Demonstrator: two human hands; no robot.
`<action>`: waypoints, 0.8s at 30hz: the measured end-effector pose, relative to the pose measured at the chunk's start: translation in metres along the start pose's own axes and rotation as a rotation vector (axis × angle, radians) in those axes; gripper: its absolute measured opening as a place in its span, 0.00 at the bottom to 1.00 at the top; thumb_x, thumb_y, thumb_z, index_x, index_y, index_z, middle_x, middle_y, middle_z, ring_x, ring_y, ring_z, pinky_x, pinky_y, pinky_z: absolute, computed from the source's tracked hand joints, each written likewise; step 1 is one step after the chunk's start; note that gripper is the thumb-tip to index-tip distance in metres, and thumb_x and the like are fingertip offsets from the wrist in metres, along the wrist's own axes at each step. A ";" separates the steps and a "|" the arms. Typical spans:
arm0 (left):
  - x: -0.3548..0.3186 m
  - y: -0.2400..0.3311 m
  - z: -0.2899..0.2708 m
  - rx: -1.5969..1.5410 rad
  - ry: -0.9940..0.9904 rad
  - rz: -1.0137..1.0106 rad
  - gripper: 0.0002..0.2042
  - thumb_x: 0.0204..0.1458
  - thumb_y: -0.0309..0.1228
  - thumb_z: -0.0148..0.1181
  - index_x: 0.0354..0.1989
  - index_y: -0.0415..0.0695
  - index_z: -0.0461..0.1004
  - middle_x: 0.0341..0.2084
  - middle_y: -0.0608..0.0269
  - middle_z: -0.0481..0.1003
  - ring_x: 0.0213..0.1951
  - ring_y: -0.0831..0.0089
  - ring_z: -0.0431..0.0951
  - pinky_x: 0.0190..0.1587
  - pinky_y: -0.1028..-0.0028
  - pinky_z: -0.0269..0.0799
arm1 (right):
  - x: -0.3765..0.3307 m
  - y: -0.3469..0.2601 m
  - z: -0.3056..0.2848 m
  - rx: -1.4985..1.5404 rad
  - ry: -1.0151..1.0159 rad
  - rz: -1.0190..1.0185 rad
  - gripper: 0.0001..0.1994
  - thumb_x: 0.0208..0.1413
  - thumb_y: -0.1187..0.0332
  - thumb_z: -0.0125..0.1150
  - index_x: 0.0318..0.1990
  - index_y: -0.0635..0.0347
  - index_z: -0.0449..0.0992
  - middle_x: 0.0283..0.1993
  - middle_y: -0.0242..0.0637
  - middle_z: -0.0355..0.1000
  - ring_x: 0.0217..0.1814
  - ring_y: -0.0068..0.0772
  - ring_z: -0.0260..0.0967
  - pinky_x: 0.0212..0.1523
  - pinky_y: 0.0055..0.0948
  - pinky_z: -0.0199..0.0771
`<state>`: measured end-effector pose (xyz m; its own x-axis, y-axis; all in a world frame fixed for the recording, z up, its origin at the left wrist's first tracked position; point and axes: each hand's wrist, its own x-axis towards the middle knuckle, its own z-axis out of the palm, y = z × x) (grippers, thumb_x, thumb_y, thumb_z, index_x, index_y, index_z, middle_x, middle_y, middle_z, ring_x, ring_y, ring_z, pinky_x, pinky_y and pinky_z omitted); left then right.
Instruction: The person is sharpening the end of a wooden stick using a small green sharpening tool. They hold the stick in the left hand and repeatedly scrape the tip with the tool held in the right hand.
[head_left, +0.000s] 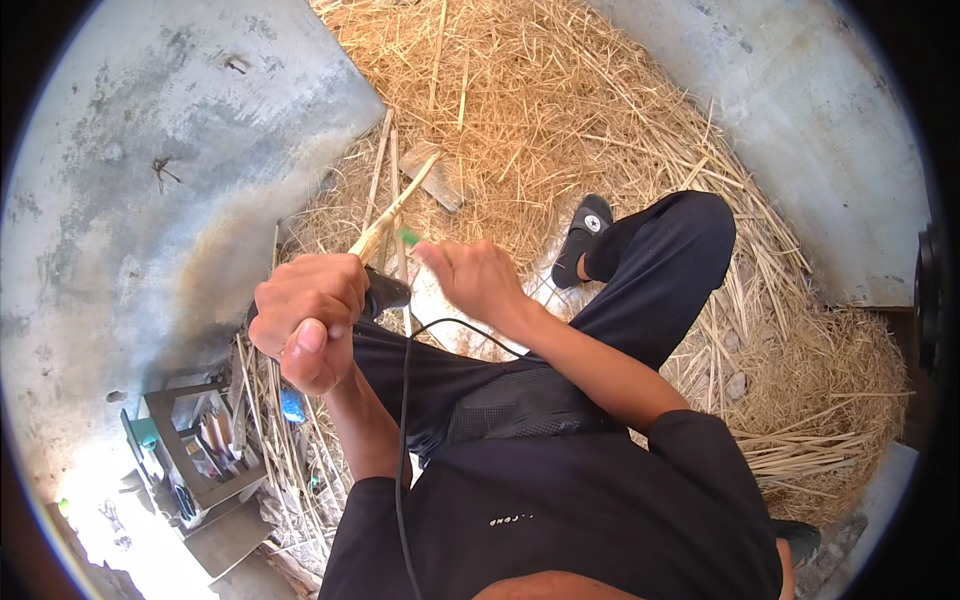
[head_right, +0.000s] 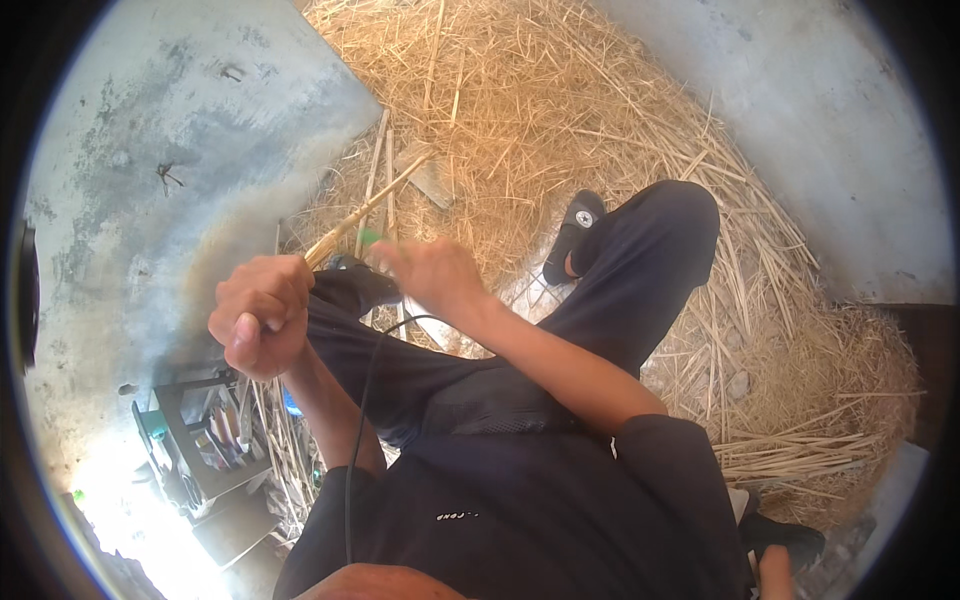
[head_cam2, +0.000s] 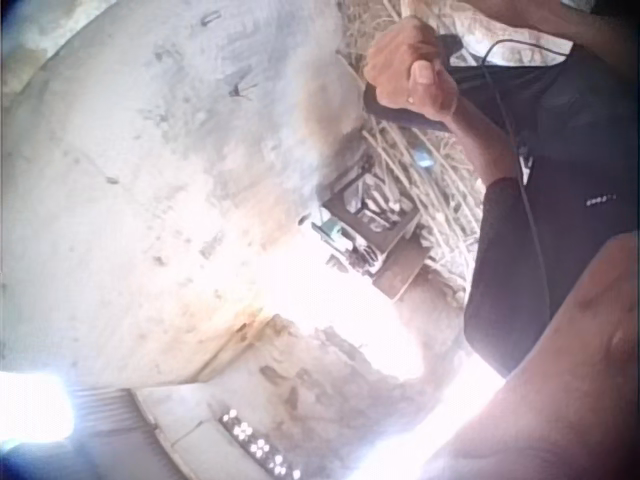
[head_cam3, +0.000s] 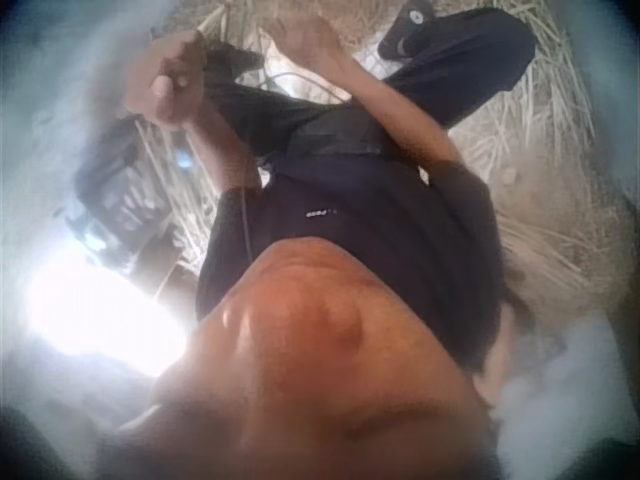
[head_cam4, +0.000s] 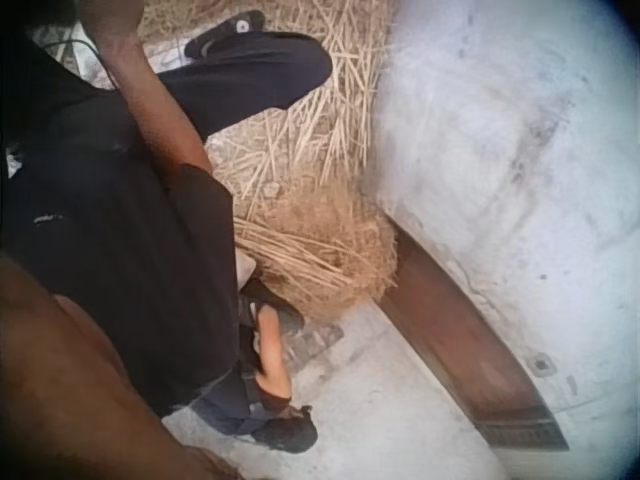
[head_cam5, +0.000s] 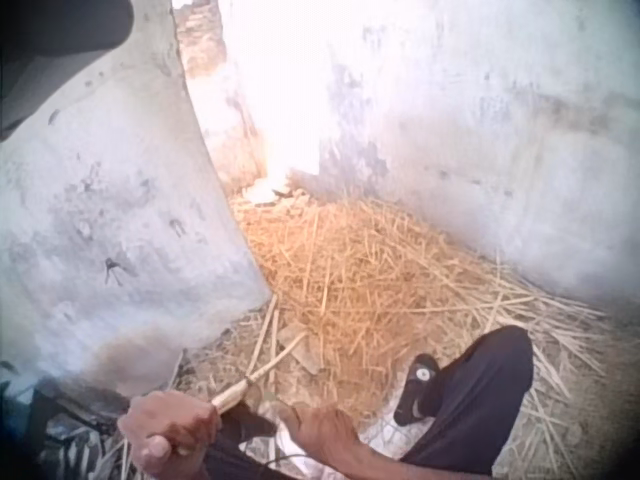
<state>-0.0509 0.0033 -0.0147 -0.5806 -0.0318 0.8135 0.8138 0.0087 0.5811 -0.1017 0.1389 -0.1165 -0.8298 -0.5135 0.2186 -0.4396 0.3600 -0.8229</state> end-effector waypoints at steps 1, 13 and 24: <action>0.001 0.000 0.000 -0.002 -0.010 -0.005 0.20 0.49 0.33 0.45 0.07 0.40 0.55 0.03 0.65 0.53 0.05 0.74 0.51 0.09 0.74 0.47 | 0.001 0.003 0.001 0.019 0.049 0.079 0.27 0.60 0.51 0.45 0.15 0.63 0.68 0.11 0.50 0.61 0.13 0.51 0.62 0.16 0.42 0.60; 0.012 -0.003 0.001 -0.076 0.059 -0.013 0.20 0.50 0.33 0.44 0.08 0.40 0.55 0.03 0.66 0.54 0.06 0.76 0.51 0.09 0.75 0.45 | -0.003 0.016 0.005 -0.147 -0.060 0.025 0.26 0.60 0.50 0.43 0.19 0.61 0.72 0.12 0.51 0.65 0.13 0.51 0.65 0.16 0.42 0.65; 0.007 -0.004 0.011 0.012 0.009 -0.078 0.21 0.52 0.33 0.44 0.07 0.40 0.55 0.03 0.67 0.54 0.05 0.76 0.51 0.09 0.75 0.45 | -0.010 0.064 0.043 -0.056 0.093 -0.171 0.26 0.61 0.51 0.41 0.17 0.60 0.71 0.11 0.47 0.63 0.13 0.49 0.64 0.16 0.41 0.64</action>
<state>-0.0585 0.0143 -0.0109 -0.6422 -0.0416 0.7654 0.7654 0.0181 0.6432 -0.1070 0.1334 -0.1940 -0.7681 -0.4981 0.4024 -0.5935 0.3178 -0.7395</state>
